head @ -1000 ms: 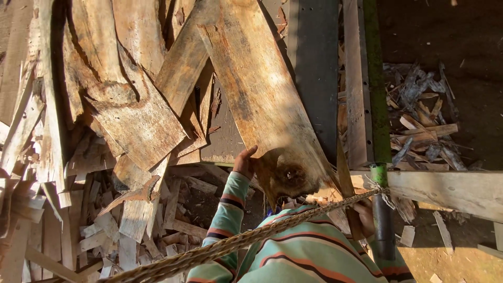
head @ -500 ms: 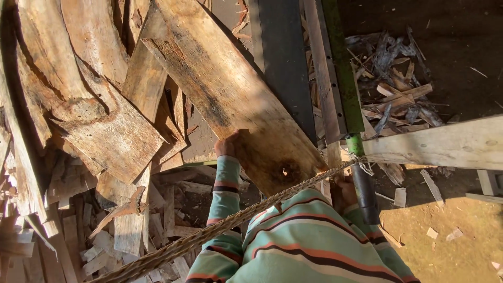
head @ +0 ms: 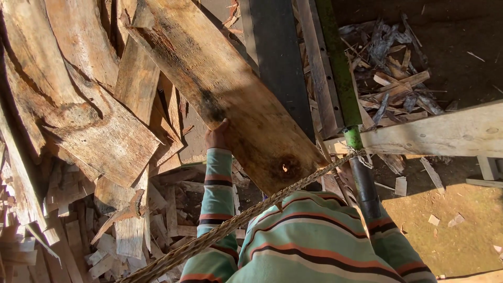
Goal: Trim thin sheets of wood or bark using a manual guillotine-style cutter.
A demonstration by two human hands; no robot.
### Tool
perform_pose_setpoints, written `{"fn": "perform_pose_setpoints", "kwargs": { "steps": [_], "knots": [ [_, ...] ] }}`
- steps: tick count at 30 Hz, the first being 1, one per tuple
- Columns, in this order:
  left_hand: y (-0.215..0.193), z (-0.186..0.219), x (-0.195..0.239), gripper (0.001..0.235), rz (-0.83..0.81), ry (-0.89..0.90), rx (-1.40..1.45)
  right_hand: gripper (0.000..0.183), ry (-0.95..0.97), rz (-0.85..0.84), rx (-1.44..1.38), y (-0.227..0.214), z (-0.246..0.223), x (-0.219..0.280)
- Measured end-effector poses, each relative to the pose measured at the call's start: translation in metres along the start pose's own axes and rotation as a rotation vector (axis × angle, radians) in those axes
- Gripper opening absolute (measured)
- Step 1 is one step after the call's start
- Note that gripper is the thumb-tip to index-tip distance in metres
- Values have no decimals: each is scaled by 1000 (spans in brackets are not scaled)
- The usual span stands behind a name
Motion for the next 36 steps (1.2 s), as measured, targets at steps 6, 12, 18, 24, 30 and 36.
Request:
{"fn": "perform_pose_setpoints", "kwargs": {
  "steps": [6,12,18,24,30,36],
  "knots": [
    [43,52,35,14,7,24,6,50,47,154,489,58,-67,1],
    [34,34,22,17,-52,55,43,62,64,-53,700,115,-44,-31],
    [-42,-17,3,34,168,-52,-17,83,380,-80,878,206,-13,-86],
    [-48,-33,1,44,114,-99,-23,53,315,-304,941,127,29,-131],
    [94,45,114,97,442,443,-1347,18,181,-127,1188,98,33,-140],
    [206,-78,126,99,-207,242,-1614,20,-167,-259,1900,107,30,-128]
  ]
}}
Point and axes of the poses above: each hand's wrist, its own x-axis away from the middle knuckle, its own y-axis out of the palm, z = x × y, the point moved 9 cm from there along -x, towards the middle knuckle, and after that the axes turned 8 degrees about -z, right-handed, at the moved point
